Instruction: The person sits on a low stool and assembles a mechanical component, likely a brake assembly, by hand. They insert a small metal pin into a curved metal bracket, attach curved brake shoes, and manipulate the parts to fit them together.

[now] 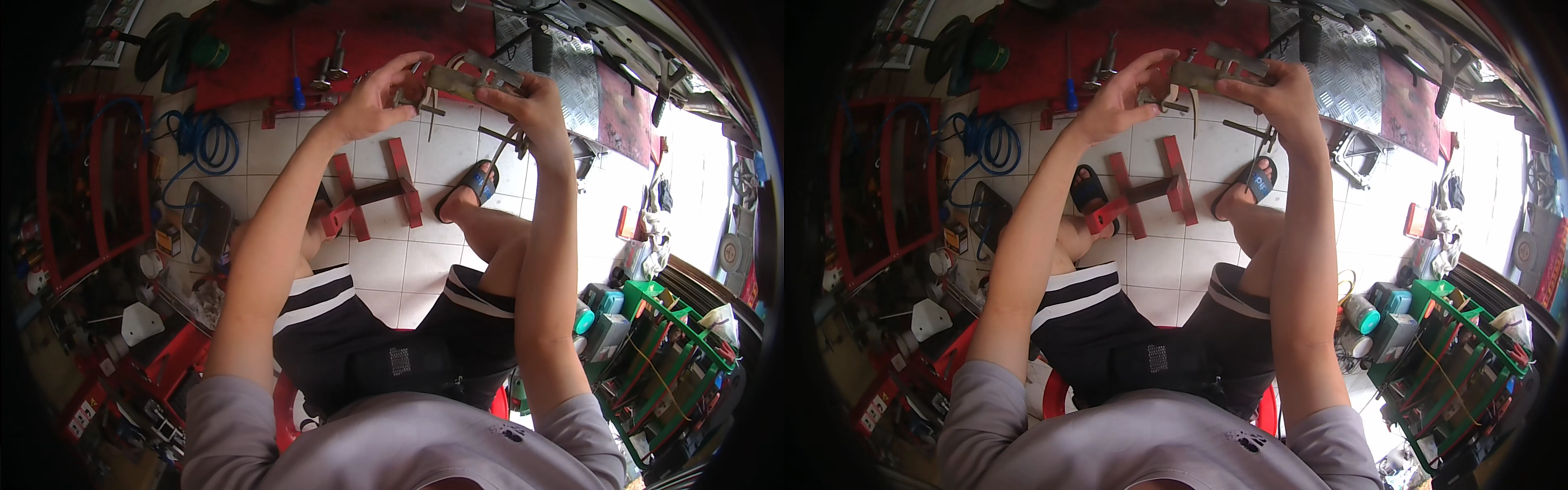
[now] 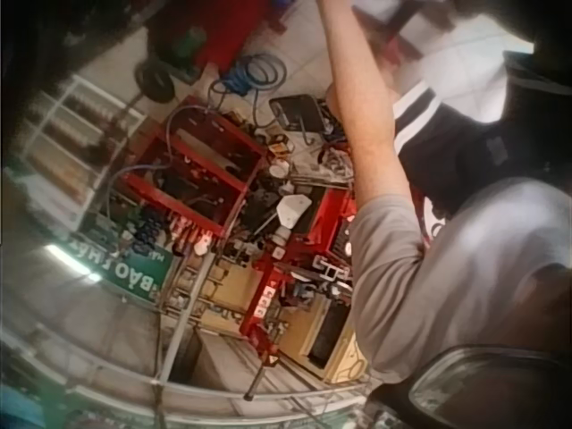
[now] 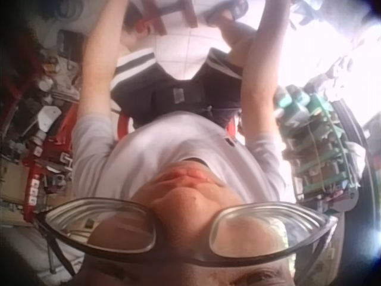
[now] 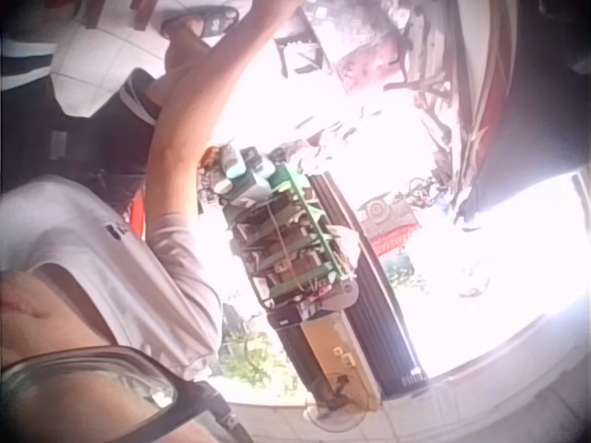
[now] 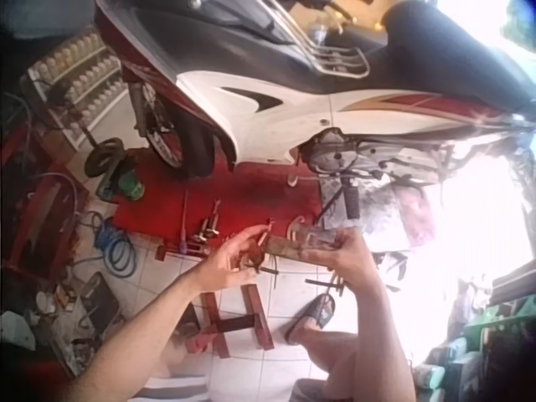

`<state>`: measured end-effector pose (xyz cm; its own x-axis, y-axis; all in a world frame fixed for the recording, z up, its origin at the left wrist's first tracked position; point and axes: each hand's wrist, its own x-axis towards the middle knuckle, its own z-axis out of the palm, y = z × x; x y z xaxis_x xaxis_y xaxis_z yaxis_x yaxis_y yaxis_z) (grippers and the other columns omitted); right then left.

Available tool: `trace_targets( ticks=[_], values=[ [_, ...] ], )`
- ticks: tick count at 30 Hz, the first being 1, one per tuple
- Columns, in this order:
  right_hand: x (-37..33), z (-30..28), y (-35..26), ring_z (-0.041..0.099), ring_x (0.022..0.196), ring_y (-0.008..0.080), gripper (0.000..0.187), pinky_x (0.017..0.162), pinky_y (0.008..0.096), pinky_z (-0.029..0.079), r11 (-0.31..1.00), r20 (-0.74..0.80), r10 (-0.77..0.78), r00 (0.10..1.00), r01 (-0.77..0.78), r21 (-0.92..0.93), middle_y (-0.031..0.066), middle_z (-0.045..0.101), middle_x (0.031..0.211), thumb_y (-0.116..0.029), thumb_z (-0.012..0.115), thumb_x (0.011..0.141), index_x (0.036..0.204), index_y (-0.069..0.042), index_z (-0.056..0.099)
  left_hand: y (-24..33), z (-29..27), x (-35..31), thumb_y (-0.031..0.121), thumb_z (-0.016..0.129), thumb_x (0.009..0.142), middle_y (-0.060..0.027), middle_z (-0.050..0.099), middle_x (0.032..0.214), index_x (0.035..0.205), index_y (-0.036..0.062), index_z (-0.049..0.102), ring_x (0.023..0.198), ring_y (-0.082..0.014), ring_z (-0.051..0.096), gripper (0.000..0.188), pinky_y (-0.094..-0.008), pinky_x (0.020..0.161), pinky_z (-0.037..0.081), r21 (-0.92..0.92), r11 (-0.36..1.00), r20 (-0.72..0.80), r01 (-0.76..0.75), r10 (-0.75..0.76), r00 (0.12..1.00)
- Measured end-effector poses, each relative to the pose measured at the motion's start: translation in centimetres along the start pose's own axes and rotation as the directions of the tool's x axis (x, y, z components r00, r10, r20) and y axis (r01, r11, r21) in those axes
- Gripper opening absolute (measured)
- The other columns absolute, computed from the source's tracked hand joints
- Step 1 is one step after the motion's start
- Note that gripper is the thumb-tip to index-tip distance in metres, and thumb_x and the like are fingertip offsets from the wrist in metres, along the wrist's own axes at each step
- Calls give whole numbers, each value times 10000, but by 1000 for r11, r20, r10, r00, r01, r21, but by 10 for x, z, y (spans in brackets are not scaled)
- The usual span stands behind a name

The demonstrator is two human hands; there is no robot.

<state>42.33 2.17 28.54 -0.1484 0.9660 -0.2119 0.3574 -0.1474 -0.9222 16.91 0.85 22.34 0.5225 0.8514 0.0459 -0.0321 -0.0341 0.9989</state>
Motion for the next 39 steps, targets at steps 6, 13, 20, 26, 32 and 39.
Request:
trace_targets(
  ticks=[6,13,20,26,32,39],
  values=[
    [1,-1,4,523,566,76,398,516,230,389,1000,21,-10,1000,9,15,33,628,661,-273,868,647,835,30,690,5,-3,0,12,581,819,-19,585,1028,1456,101,336,988,-110,536,688,-267,864,426,-151,982,14,116,-115,993],
    [2,-2,4,525,572,78,416,525,231,394,1000,25,-2,1000,2,-10,32,631,669,-271,872,642,856,37,691,2,-6,0,26,576,834,-31,600,1063,1451,92,345,982,-104,542,662,-274,835,434,-159,959,61,234,-227,972],
    [1,0,-1,524,566,79,420,520,230,393,1000,25,-10,1000,10,3,37,633,668,-266,863,643,870,44,695,1,-6,-2,-35,574,796,-52,607,1004,1461,98,333,901,-117,550,720,-277,816,462,-107,992,33,64,-61,998],
    [5,0,13,521,556,78,409,507,231,388,999,6,-38,999,38,-12,40,628,654,-273,862,641,836,45,694,6,-8,-1,-22,552,784,-44,599,1001,1449,78,353,889,-129,542,701,-279,831,446,-147,955,76,257,-248,966],
    [5,0,7,520,554,79,401,504,230,382,999,-16,-13,1000,12,-49,38,625,648,-274,861,641,830,40,697,-2,-4,-2,-39,592,777,-16,543,887,1443,99,367,834,-114,551,717,-275,787,470,-14,999,-15,30,-30,999],
    [3,2,7,523,562,80,395,508,232,382,998,20,-47,999,46,52,41,630,660,-272,861,646,819,41,693,3,-6,-1,12,537,795,-17,579,1021,1441,95,376,907,-118,541,670,-286,843,464,-80,994,23,79,-77,997]
  ],
)
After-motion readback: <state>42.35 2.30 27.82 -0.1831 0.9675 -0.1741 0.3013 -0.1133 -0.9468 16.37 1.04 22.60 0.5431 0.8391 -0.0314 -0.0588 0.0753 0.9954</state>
